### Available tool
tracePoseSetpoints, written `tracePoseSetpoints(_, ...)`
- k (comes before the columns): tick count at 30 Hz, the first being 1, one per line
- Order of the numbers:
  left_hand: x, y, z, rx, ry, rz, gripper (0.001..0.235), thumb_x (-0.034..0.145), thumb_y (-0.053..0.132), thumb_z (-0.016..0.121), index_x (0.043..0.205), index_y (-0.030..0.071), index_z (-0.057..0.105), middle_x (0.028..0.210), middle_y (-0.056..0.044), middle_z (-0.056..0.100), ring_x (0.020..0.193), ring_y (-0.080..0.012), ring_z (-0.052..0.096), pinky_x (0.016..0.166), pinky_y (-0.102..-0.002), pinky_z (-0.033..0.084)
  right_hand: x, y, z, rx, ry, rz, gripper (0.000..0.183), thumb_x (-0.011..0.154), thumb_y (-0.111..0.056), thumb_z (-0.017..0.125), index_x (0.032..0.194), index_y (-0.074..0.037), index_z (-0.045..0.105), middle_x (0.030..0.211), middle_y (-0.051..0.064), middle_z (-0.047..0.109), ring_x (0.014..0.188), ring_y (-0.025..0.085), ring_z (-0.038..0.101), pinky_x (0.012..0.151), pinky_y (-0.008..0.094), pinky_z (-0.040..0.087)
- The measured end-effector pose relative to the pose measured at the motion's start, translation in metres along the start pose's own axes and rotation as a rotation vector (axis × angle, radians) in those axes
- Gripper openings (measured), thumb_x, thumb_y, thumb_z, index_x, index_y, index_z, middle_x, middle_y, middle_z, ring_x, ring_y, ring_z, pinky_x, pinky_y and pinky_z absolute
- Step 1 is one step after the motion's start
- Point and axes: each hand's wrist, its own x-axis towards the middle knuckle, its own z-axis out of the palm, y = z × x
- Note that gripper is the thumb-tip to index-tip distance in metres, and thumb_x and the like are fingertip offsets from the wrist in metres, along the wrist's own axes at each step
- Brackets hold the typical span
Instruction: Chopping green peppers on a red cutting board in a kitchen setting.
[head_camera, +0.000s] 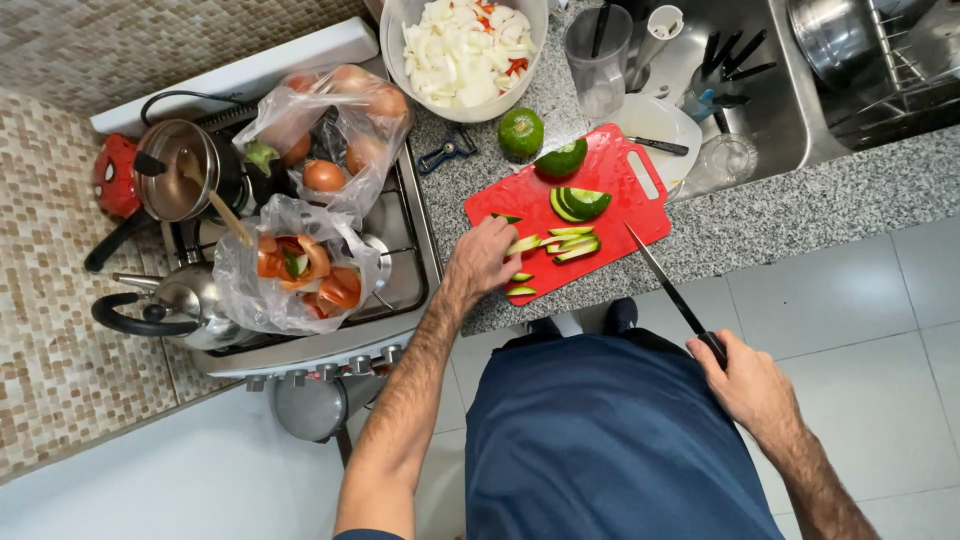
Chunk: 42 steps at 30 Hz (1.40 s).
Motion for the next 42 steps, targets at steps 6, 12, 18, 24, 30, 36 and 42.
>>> tracePoseSetpoints(6, 0.049, 0.037, 0.055, -0.123, 0.037, -0.03, 0.013, 0.099, 0.019, 0.072, 0.107, 0.01, 0.069, 0.1, -0.004, 0.061, 0.089, -0.0188, 0.058, 0.074, -0.033, 0.056, -0.003, -0.003, 0.003, 0.022, 0.018, -0.008, 0.056, 0.11, -0.066, 0.05, 0.126, -0.017, 0.071, 0.1, 0.008, 0.089, 0.095, 0.032, 0.087, 0.088, 0.047, 0.066)
tracePoseSetpoints(12, 0.047, 0.055, 0.031, 0.02, -0.123, -0.019, 0.069, 0.083, 0.05, 0.093, 0.133, 0.014, 0.062, 0.119, -0.007, 0.053, 0.114, -0.0311, 0.062, 0.093, -0.046, 0.059, 0.012, 0.0, 0.019, 0.143, -0.041, -0.036, 0.063, 0.11, -0.073, 0.049, 0.129, -0.018, 0.074, 0.103, 0.03, 0.086, 0.112, 0.05, 0.083, 0.096, 0.062, 0.062)
tracePoseSetpoints(18, 0.036, 0.043, 0.082, 0.133, -0.089, -0.069, 0.054, 0.088, 0.039, 0.087, 0.126, 0.016, 0.058, 0.116, -0.005, 0.05, 0.112, -0.0278, 0.061, 0.094, -0.043, 0.058, 0.01, -0.028, 0.011, 0.113, -0.079, -0.064, 0.065, 0.11, -0.075, 0.044, 0.128, -0.019, 0.071, 0.107, 0.031, 0.085, 0.115, 0.052, 0.081, 0.098, 0.063, 0.061)
tracePoseSetpoints(24, 0.018, 0.035, 0.089, 0.179, -0.003, -0.156, 0.047, 0.084, 0.036, 0.084, 0.118, 0.015, 0.061, 0.109, -0.004, 0.052, 0.108, -0.0273, 0.061, 0.09, -0.043, 0.056, 0.019, -0.042, 0.006, 0.07, -0.118, -0.121, 0.065, 0.11, -0.076, 0.042, 0.129, -0.02, 0.07, 0.111, 0.032, 0.084, 0.117, 0.053, 0.081, 0.101, 0.064, 0.06)
tracePoseSetpoints(30, 0.01, 0.045, 0.057, 0.047, 0.014, -0.231, 0.063, 0.081, 0.041, 0.092, 0.128, 0.011, 0.062, 0.112, -0.008, 0.052, 0.111, -0.0321, 0.061, 0.092, -0.047, 0.058, 0.012, -0.036, -0.007, 0.044, -0.096, -0.086, 0.06, 0.111, -0.073, 0.046, 0.132, -0.022, 0.07, 0.109, 0.031, 0.085, 0.116, 0.052, 0.082, 0.101, 0.064, 0.061)
tracePoseSetpoints(36, 0.005, 0.041, 0.054, -0.05, -0.007, -0.278, 0.07, 0.085, 0.036, 0.092, 0.141, 0.009, 0.06, 0.117, -0.01, 0.052, 0.114, -0.0353, 0.062, 0.096, -0.049, 0.059, 0.015, -0.042, 0.001, 0.036, -0.113, -0.098, 0.062, 0.111, -0.072, 0.044, 0.135, -0.02, 0.07, 0.11, 0.033, 0.085, 0.119, 0.053, 0.08, 0.103, 0.065, 0.061)
tracePoseSetpoints(42, -0.011, 0.031, 0.049, -0.106, -0.028, -0.398, 0.065, 0.087, 0.031, 0.092, 0.142, 0.009, 0.064, 0.117, -0.01, 0.054, 0.117, -0.0366, 0.063, 0.1, -0.053, 0.056, 0.018, -0.054, 0.01, 0.065, -0.119, -0.119, 0.065, 0.111, -0.073, 0.044, 0.135, -0.018, 0.069, 0.109, 0.034, 0.084, 0.118, 0.054, 0.08, 0.101, 0.066, 0.061)
